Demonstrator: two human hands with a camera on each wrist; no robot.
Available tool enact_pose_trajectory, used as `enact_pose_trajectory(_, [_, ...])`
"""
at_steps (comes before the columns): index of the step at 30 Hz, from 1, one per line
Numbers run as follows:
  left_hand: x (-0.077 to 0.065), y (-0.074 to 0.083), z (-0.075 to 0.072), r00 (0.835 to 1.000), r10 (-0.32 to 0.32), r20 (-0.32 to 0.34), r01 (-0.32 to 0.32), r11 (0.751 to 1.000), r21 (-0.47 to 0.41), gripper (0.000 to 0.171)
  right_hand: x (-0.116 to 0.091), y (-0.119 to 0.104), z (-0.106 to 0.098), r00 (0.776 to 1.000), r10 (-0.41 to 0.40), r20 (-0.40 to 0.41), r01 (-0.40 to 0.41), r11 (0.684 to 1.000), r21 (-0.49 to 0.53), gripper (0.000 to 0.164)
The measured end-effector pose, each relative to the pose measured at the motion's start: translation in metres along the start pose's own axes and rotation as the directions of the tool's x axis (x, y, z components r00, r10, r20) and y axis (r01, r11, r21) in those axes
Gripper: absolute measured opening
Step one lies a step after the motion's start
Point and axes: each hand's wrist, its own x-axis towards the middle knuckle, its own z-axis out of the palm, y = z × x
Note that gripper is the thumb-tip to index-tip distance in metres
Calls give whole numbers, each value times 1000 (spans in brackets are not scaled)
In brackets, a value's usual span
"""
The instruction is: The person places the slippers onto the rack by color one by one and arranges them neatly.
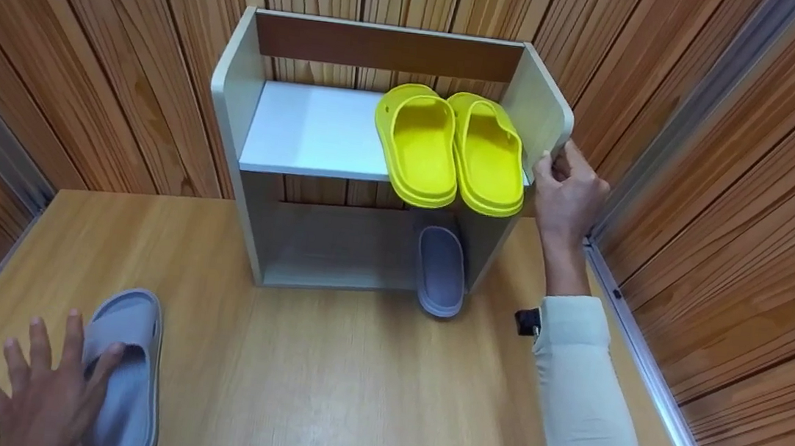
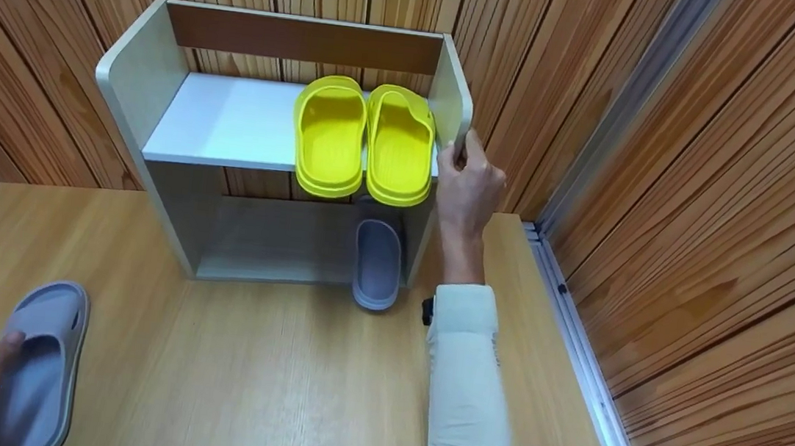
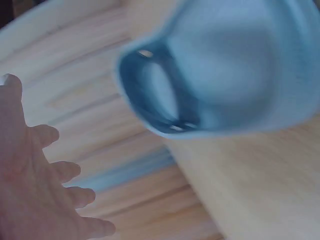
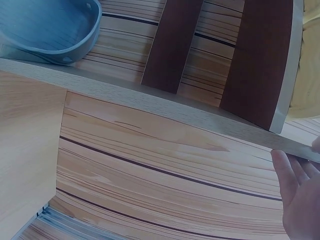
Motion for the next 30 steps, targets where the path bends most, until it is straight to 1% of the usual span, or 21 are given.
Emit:
enact_pose_trajectory(3, [11,-9,8,996,-84,42,86,994,-64,107,4,-1,1,1000,-3,-7,3,1000,-1,31])
enact_pose_trajectory(6, [16,-18,19,989,-135,66,143,981,-130,109,3,-1,3,1000,-21,-14,21,1000,2,28])
enact_pose_trajectory(10, [18,-26,29,974,-194,119,216,951,-222,111,-2,0,5,998,-50,-24,50,999,9,26])
enact_pose_trajectory(13, [22,-26,33,963,-228,142,259,928,-267,110,-2,0,4,997,-60,-43,61,998,18,26])
enact_pose_trajectory(14, [24,-25,34,963,-233,138,264,925,-275,110,-1,0,3,997,-62,-49,63,998,20,26])
enact_pose_trajectory(17, [31,-24,38,964,-238,115,260,931,-255,106,2,1,2,996,-67,-57,68,998,19,25])
enact_pose_trajectory(19, [32,-25,41,969,-228,96,244,944,-223,103,2,1,1,997,-63,-54,64,998,13,25])
enact_pose_trajectory(21, [33,-26,44,970,-222,96,237,953,-190,98,2,2,2,997,-58,-51,58,998,8,26])
enact_pose_trajectory(24, [32,-28,45,980,-187,72,197,968,-156,87,1,2,2,998,-50,-46,50,999,4,27])
enact_pose_trajectory(26, [31,-28,45,984,-171,56,177,973,-145,81,0,2,2,998,-48,-45,48,999,5,28])
enact_pose_trajectory(27, [30,-28,44,988,-153,38,156,977,-142,78,0,1,2,998,-46,-42,47,999,7,28])
enact_pose_trajectory(30, [25,-25,42,988,-153,-22,148,979,-138,70,-1,1,2,998,-44,-41,45,999,16,29])
